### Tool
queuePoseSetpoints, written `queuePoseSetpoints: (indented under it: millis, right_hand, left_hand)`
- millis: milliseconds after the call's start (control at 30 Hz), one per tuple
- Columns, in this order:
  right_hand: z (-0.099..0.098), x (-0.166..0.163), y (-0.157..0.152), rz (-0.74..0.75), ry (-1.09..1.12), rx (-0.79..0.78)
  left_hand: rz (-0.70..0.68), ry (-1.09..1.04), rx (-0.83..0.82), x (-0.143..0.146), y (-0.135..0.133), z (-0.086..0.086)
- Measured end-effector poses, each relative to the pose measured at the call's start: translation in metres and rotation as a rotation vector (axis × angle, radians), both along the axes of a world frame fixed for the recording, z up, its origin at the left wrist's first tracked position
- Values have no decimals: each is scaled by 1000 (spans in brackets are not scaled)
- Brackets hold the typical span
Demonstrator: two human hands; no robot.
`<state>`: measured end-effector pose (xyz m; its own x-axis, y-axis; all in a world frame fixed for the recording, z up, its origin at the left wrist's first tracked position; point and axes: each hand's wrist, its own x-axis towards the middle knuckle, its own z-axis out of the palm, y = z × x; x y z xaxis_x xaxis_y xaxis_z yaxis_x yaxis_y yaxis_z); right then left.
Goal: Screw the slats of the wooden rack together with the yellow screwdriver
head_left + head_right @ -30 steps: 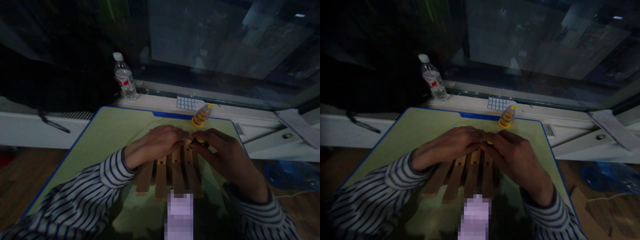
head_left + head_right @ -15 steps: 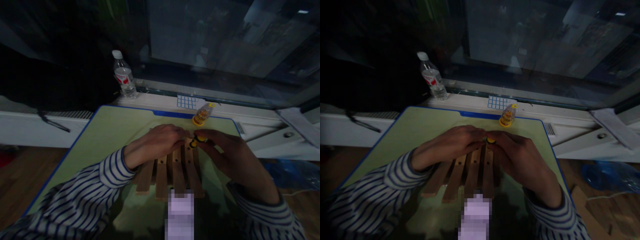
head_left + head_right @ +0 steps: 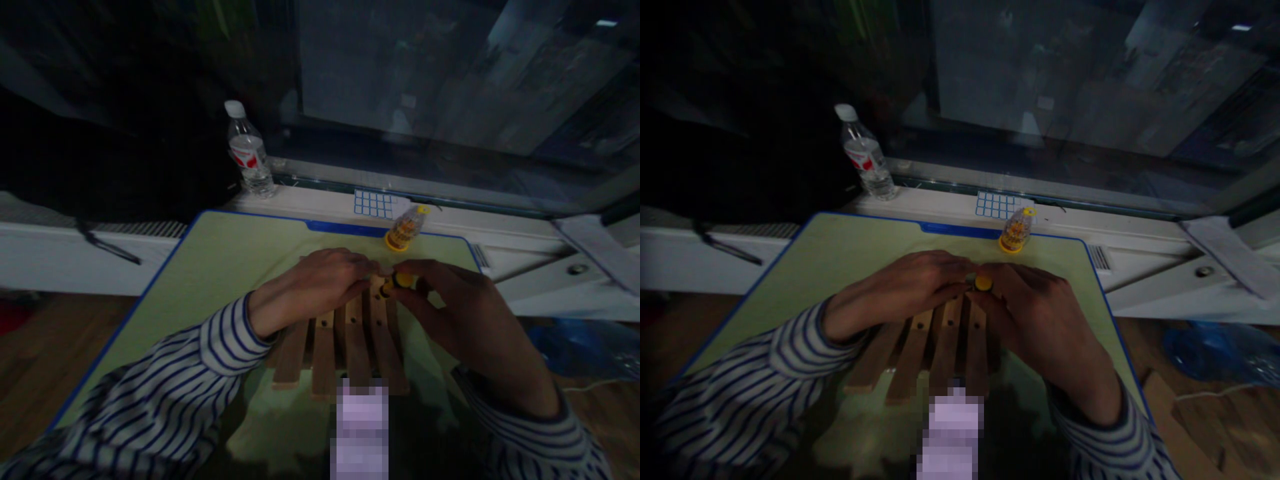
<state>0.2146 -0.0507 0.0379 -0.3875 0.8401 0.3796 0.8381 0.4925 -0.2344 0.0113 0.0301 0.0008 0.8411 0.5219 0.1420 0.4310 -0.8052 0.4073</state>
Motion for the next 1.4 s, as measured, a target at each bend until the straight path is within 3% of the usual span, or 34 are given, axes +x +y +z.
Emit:
queuePoseSetpoints:
  millis: [467, 667, 933, 1400]
  right_hand:
    - [-3, 0, 5, -18, 39, 26]
    - [-6, -2, 6, 10, 78, 43]
    - [-1, -7, 5, 65, 177, 25]
    - [-1, -1, 5, 33, 100, 47]
  left_hand:
    - [43, -48, 88, 4, -1, 3]
    - [43, -170, -30, 4, -8, 14]
    - [140, -223, -56, 11, -11, 4]
    - [108, -200, -52, 13, -12, 1]
